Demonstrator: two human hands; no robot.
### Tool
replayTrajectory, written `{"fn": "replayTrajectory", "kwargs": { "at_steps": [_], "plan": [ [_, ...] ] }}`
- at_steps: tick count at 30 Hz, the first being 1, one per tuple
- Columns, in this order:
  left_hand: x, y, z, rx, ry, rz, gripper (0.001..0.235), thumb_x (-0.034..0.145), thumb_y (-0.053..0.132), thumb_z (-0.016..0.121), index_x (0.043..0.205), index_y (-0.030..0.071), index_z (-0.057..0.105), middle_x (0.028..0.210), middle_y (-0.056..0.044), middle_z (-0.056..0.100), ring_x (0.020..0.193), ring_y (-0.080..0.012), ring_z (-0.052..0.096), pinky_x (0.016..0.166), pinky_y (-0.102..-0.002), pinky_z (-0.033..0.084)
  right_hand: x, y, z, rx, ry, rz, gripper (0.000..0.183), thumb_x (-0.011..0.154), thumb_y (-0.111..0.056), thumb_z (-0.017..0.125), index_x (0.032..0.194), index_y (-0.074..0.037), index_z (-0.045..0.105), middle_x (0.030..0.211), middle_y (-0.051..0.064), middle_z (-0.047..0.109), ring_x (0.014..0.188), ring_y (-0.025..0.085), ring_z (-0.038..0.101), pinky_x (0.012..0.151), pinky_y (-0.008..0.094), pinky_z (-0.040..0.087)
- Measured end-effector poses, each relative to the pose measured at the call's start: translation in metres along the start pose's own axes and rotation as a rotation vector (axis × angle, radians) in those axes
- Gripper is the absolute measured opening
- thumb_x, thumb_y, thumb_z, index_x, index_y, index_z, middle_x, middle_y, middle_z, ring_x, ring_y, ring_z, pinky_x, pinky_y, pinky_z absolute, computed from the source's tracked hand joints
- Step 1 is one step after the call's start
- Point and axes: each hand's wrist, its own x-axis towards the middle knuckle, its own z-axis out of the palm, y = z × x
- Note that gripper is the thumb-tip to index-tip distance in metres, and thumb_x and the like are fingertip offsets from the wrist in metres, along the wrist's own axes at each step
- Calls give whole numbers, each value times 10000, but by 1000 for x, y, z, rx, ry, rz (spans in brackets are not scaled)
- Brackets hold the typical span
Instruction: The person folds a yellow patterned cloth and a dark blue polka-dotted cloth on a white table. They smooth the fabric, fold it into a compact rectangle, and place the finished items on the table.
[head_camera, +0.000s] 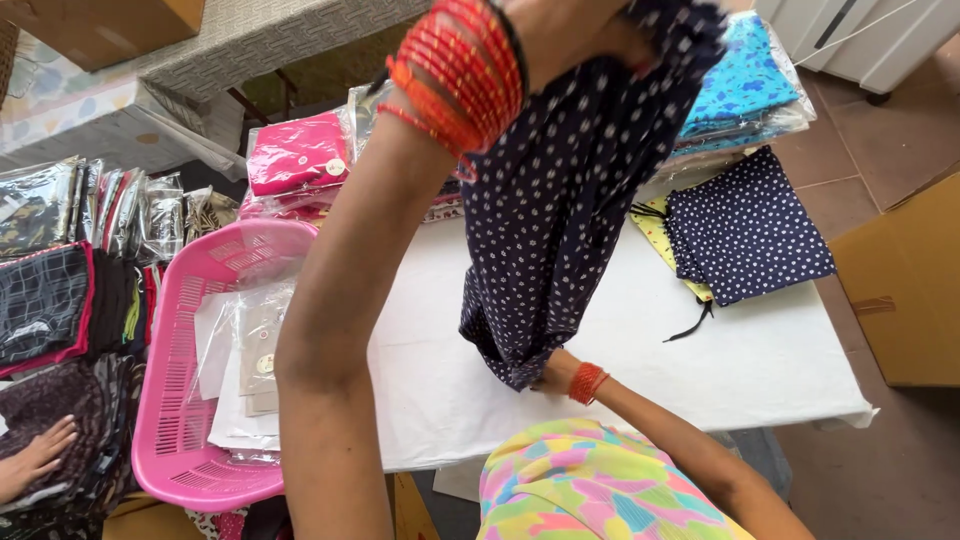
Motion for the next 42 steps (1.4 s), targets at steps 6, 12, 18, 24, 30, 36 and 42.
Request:
{"fn": "replayTrajectory", "kwargs": {
  "at_steps": [6,12,18,24,30,36,42],
  "plan": [
    [-29,22,28,-66,-193,-14,487,766,362,895,1132,81,737,942,-121,751,809,-273,725,707,-417,586,-33,40,-25,411,129,488,499,768,-408,792,1206,-173,748,1241,45,744,1133,218,699,1022,347,550],
    [-46,66,86,-180,-684,-184,474,762,332,882,1159,128,723,1042,-87,752,931,-256,720,739,-375,625,-56,48,-108,1005,457,193,1037,641,-239,957,1500,4,427,1284,138,488,1120,295,447,917,486,432],
    [-53,85,93,-245,-662,7,533,715,288,902,1202,182,711,1027,-51,768,960,-271,727,758,-400,619,-46,15,-150,1323,815,140,829,797,-49,824,1520,-41,417,1310,42,558,1171,221,521,994,400,471],
    [-55,73,62,-473,-561,111,630,646,232,920,1232,157,700,1038,-69,763,987,-291,713,867,-422,562,-45,11,-130,611,707,110,742,739,-123,879,1395,-67,536,1334,84,614,1207,236,595,1038,379,506],
    [-45,63,20,-644,-382,213,552,687,173,891,1204,95,712,1116,-81,762,1014,-275,729,913,-405,561,-37,19,-67,283,465,40,633,800,-330,836,1349,-141,586,1351,108,599,1204,261,582,1046,400,472],
    [-44,43,-11,-648,-165,330,431,817,117,868,1211,44,708,1156,-129,752,1062,-314,723,955,-413,567,0,-8,-20,307,309,79,725,834,-410,782,1408,-55,519,1418,204,522,1275,346,497,1075,470,393],
    [-85,19,-44,-559,-93,228,419,825,-2,801,1231,17,700,1138,-148,751,1046,-338,722,943,-426,565,-23,46,10,280,619,308,592,783,-250,780,1281,-21,555,1268,192,556,1158,347,533,995,461,423]
  ]
}}
